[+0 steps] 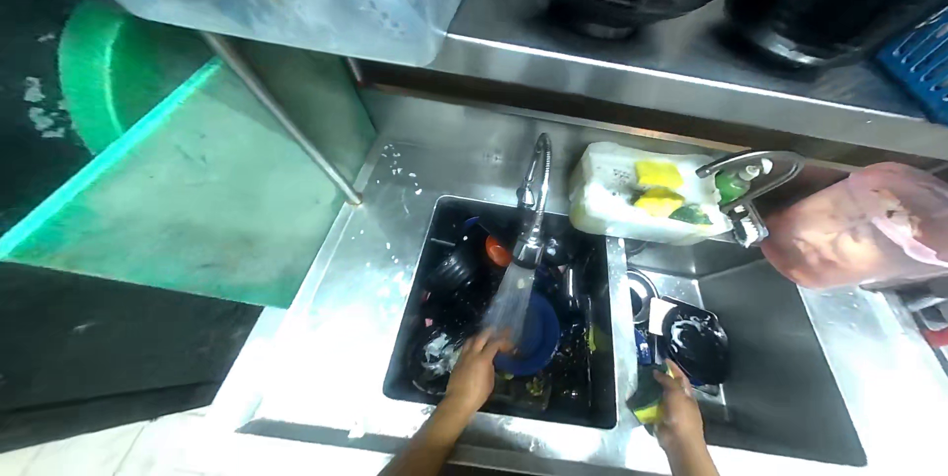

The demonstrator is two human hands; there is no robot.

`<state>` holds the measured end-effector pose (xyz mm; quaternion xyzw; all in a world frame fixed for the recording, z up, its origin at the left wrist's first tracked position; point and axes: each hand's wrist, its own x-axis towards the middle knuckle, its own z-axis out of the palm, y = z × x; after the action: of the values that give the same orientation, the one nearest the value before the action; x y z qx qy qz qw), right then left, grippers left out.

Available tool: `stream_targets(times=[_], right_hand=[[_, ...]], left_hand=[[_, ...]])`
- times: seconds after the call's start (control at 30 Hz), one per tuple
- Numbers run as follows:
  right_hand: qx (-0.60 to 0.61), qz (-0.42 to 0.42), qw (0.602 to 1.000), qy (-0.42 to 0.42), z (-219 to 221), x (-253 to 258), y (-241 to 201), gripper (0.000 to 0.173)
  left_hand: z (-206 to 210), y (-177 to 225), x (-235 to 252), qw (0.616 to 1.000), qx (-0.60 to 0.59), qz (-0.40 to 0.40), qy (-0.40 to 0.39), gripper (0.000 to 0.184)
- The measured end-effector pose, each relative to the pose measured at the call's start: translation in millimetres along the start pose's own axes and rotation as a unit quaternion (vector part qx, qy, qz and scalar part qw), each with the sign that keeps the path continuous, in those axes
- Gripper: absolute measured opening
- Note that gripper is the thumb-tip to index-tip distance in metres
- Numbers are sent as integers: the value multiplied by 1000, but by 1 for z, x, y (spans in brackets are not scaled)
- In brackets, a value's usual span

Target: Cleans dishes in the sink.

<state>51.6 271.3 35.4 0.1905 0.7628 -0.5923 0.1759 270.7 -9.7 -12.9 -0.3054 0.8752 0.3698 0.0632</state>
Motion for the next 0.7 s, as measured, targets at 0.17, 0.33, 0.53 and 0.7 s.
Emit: stream_targets(times=[0.17,0.33,0.53,0.7], right_hand=[[-12,-18,1000,-3,2,-4,-1,52],[-31,-37,999,2,-5,-12,-2,50],[-1,-36,999,10,-13,-20,0,48],[12,-38,999,0,-10,-29,-9,49]], left_hand=[[-3,-6,7,974,-159,-124,107,38],[-5,-15,10,927,-259,-252,98,55],[-9,-23,1,889,-324,-313,82,42],[-27,-11,-9,885,-317,-331,78,46]])
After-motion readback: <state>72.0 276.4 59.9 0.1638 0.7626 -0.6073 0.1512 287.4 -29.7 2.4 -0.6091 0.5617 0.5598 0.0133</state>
